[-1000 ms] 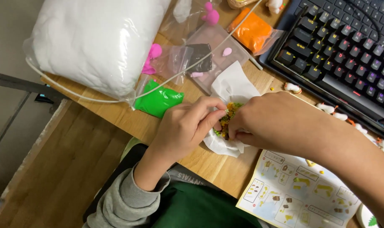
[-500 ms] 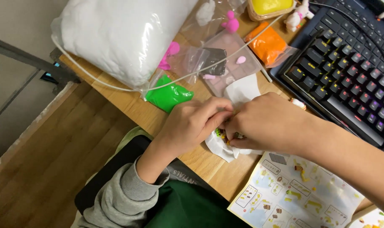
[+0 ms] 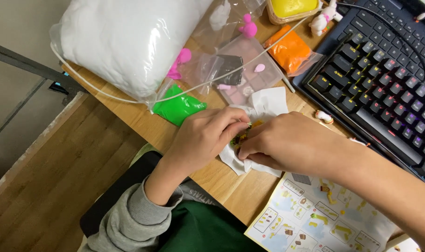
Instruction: The person assembles a small Lego model by connecting various small plastic bricks. They follow an instruction manual placed on the desk, picking up pieces from a paper and a tray to build the structure.
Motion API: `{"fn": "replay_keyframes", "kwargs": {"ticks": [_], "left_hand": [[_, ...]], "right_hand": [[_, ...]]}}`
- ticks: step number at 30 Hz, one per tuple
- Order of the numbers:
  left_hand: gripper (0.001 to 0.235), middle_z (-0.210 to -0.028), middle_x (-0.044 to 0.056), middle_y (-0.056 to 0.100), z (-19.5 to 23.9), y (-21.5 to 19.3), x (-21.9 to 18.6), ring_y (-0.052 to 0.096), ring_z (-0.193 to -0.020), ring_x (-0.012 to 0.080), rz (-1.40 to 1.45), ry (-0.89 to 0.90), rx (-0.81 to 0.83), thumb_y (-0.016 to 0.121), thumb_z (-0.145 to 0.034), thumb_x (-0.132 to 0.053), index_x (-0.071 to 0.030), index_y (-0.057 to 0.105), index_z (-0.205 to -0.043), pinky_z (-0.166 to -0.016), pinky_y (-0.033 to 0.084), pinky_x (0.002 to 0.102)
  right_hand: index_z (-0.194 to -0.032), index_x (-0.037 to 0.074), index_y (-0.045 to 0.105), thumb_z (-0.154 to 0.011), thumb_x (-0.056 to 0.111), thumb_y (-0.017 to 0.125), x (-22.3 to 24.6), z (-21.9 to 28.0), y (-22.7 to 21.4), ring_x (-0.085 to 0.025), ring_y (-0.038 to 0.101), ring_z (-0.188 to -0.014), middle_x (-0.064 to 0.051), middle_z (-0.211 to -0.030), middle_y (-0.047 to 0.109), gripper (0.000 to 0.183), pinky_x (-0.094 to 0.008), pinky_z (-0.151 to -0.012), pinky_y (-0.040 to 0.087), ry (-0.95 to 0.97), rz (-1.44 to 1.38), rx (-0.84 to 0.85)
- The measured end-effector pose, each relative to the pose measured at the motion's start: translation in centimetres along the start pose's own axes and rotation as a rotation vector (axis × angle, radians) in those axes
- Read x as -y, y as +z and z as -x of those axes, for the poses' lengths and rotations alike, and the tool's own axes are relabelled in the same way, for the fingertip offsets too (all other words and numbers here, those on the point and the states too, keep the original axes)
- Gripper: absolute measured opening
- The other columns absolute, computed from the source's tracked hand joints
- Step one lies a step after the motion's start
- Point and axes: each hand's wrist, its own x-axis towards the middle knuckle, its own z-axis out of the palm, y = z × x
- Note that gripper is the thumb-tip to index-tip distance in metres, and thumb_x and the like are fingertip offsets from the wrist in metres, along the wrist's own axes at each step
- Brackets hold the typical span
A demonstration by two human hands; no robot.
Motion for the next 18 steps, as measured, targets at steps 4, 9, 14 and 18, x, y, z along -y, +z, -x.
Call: {"fn": "replay_keyframes", "kwargs": {"ticks": [4,9,14,18], "left_hand": [[0.010,-0.091,0.004,0.070,0.1,0.2,0.3,0.066,-0.077,0.0226,0.004,-0.017,0.003,0.063,-0.096,-0.009,-0.007,0.056,-0.104,-0.069,0.050,0.034],[0.010,-0.085,0.004,0.069,0.0,0.2,0.3,0.065,-0.073,0.0225,-0.006,-0.016,-0.019,0.064,-0.096,-0.007,-0.007,0.057,-0.102,-0.066,0.051,0.034],[0.008,-0.082,0.004,0.068,-0.1,0.3,0.3,0.064,-0.071,0.0228,0.013,-0.018,-0.024,0.062,-0.096,-0.006,-0.007,0.057,-0.102,-0.067,0.050,0.035],[0.007,-0.083,0.004,0.069,-0.1,0.3,0.3,0.066,-0.072,0.0227,0.011,-0.019,-0.034,0.062,-0.096,-0.006,-0.007,0.057,-0.101,-0.066,0.050,0.035]], "right_hand": [[-0.083,0.030,0.065,-0.088,0.030,0.063,0.0,-0.4,-0.1,-0.026,0.066,-0.073,0.010,-0.083,0.070,0.005,-0.047,-0.054,0.050,0.028,0.085,0.051],[-0.069,0.022,0.053,-0.092,0.028,0.053,0.3,-0.8,0.2,-0.030,0.062,-0.053,0.004,-0.068,0.062,0.023,-0.049,-0.044,0.046,0.041,0.320,0.136],[-0.076,0.018,0.055,-0.078,0.009,0.063,0.4,-1.1,-0.1,-0.032,0.064,-0.057,0.002,-0.071,0.063,0.013,-0.048,-0.042,0.050,-0.030,0.379,0.189],[-0.073,0.020,0.050,-0.095,0.032,0.053,0.1,-1.5,-0.1,-0.030,0.060,-0.053,0.000,-0.061,0.059,0.025,-0.047,-0.046,0.047,-0.001,0.327,0.170]]}}
